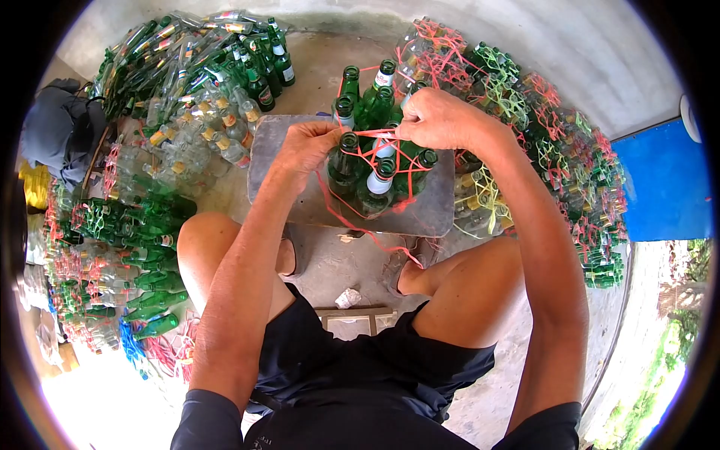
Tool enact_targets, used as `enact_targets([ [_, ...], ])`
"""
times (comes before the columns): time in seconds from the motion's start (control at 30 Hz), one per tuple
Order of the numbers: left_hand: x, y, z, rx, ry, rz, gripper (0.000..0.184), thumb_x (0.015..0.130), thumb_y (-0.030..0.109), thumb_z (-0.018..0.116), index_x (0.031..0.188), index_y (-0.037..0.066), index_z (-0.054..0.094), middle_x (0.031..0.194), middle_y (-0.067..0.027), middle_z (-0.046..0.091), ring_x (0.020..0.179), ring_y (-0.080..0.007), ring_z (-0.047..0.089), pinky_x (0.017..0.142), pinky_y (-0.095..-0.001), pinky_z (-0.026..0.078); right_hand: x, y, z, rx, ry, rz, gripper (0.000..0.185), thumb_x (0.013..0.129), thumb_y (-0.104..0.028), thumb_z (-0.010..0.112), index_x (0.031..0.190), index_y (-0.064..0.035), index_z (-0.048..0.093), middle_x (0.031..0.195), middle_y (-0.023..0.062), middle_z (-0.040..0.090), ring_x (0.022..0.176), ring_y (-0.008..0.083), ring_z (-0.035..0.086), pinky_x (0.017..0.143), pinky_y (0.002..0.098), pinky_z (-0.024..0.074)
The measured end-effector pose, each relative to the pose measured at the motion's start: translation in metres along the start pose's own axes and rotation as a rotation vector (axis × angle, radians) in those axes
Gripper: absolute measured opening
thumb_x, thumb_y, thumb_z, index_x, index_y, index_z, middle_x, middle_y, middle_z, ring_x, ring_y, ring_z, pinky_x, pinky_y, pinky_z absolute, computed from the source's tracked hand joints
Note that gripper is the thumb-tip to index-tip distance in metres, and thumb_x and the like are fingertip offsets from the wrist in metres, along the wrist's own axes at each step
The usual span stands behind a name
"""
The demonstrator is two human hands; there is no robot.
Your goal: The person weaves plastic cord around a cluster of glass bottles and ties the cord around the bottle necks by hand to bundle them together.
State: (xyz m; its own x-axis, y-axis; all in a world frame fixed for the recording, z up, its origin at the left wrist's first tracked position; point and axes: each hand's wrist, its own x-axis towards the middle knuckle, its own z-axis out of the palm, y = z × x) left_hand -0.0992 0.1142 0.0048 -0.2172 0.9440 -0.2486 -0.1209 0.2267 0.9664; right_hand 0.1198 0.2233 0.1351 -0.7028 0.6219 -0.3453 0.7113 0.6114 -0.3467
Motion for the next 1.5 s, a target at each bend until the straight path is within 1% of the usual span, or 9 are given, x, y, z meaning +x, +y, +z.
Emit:
enact_targets([
  [0.37, -0.003, 0.003, 0.000, -0.012, -0.009, -0.013, 0.021, 0.097, 0.023, 0.081, 0.104, 0.004, 0.083, 0.070, 0.0072, 0.063, 0.056, -0.0035, 0.039, 0.050, -0.0262, 0.027, -0.001, 0.009, 0.013, -0.044, 0.135, 0.002, 0.025, 0.098, -0.017, 0.064, 0.090, 0.0055, 0.067, 0.067, 0.0120, 0.062, 0.063, 0.0177, 0.058, 0.063, 0.0401, 0.0470],
  [0.47, -0.008, 0.013, 0.000, 0.006, 0.008, -0.008, 0.016, 0.093, 0.011, 0.081, 0.099, -0.004, 0.083, 0.081, -0.0014, 0.075, 0.071, -0.0087, 0.060, 0.063, -0.0300, 0.048, 0.001, 0.001, 0.011, 0.010, 0.140, 0.043, 0.022, 0.097, -0.014, 0.062, 0.085, 0.0043, 0.064, 0.065, 0.0129, 0.062, 0.058, 0.0195, 0.063, 0.060, 0.0404, 0.0497],
  [0.8, -0.007, 0.015, -0.005, 0.170, 0.042, 0.123, 0.014, 0.094, 0.011, 0.078, 0.100, -0.001, 0.084, 0.084, 0.0006, 0.076, 0.073, -0.0072, 0.059, 0.066, -0.0285, 0.047, 0.010, 0.009, 0.029, 0.093, 0.163, 0.045, 0.019, 0.088, -0.003, 0.056, 0.070, 0.0012, 0.050, 0.056, 0.0137, 0.049, 0.047, 0.0239, 0.054, 0.051, 0.0443, 0.0427],
  [1.0, -0.007, 0.025, -0.014, 0.504, 0.133, 0.352, 0.013, 0.092, 0.010, 0.077, 0.093, -0.001, 0.082, 0.068, -0.0028, 0.068, 0.063, -0.0067, 0.054, 0.057, -0.0297, 0.043, -0.002, 0.014, 0.049, 0.043, 0.348, -0.051, 0.011, 0.087, -0.001, 0.061, 0.076, 0.0002, 0.059, 0.066, 0.0173, 0.052, 0.062, 0.0320, 0.058, 0.060, 0.0454, 0.0450],
  [1.1, -0.009, 0.033, -0.016, 0.605, 0.152, 0.402, 0.018, 0.091, 0.010, 0.077, 0.106, 0.001, 0.081, 0.066, -0.0058, 0.066, 0.061, -0.0079, 0.053, 0.057, -0.0300, 0.043, -0.021, 0.004, 0.072, 0.016, 0.838, -0.238, 0.008, 0.091, -0.001, 0.061, 0.085, -0.0025, 0.066, 0.079, 0.0169, 0.060, 0.070, 0.0358, 0.063, 0.064, 0.0474, 0.0488],
  [1.23, 0.000, 0.030, -0.018, 0.629, 0.168, 0.574, 0.034, 0.092, 0.010, 0.077, 0.125, 0.004, 0.075, 0.062, -0.0035, 0.060, 0.057, -0.0090, 0.049, 0.054, -0.0317, 0.042, -0.056, -0.032, 0.095, 0.102, 0.932, -0.125, 0.015, 0.095, -0.023, 0.073, 0.097, -0.0081, 0.070, 0.086, 0.0160, 0.068, 0.076, 0.0394, 0.071, 0.065, 0.0483, 0.0556],
  [1.37, -0.004, 0.050, -0.022, 0.784, 0.062, 0.599, 0.042, 0.091, 0.010, 0.078, 0.133, 0.006, 0.073, 0.056, 0.0003, 0.051, 0.052, -0.0090, 0.040, 0.050, -0.0330, 0.037, -0.067, -0.053, 0.129, 0.153, 0.813, -0.018, 0.035, 0.092, -0.035, 0.080, 0.111, -0.0083, 0.067, 0.073, 0.0143, 0.068, 0.069, 0.0370, 0.071, 0.060, 0.0483, 0.0544],
  [1.47, 0.007, 0.052, -0.032, 0.832, -0.035, 0.619, 0.044, 0.087, 0.014, 0.078, 0.131, 0.010, 0.074, 0.083, -0.0204, 0.076, 0.069, -0.0288, 0.073, 0.069, -0.0392, 0.057, -0.060, -0.055, 0.139, 0.230, 0.877, -0.006, 0.035, 0.091, -0.033, 0.082, 0.112, -0.0090, 0.068, 0.066, 0.0127, 0.066, 0.061, 0.0357, 0.069, 0.055, 0.0469, 0.0522],
  [1.5, 0.008, 0.052, -0.032, 0.841, -0.053, 0.580, 0.044, 0.087, 0.014, 0.078, 0.131, 0.010, 0.074, 0.079, -0.0192, 0.074, 0.064, -0.0264, 0.069, 0.067, -0.0385, 0.056, -0.057, -0.054, 0.142, 0.215, 0.906, -0.003, 0.035, 0.091, -0.032, 0.083, 0.113, -0.0087, 0.070, 0.060, 0.0114, 0.064, 0.054, 0.0334, 0.066, 0.052, 0.0447, 0.0502],
])
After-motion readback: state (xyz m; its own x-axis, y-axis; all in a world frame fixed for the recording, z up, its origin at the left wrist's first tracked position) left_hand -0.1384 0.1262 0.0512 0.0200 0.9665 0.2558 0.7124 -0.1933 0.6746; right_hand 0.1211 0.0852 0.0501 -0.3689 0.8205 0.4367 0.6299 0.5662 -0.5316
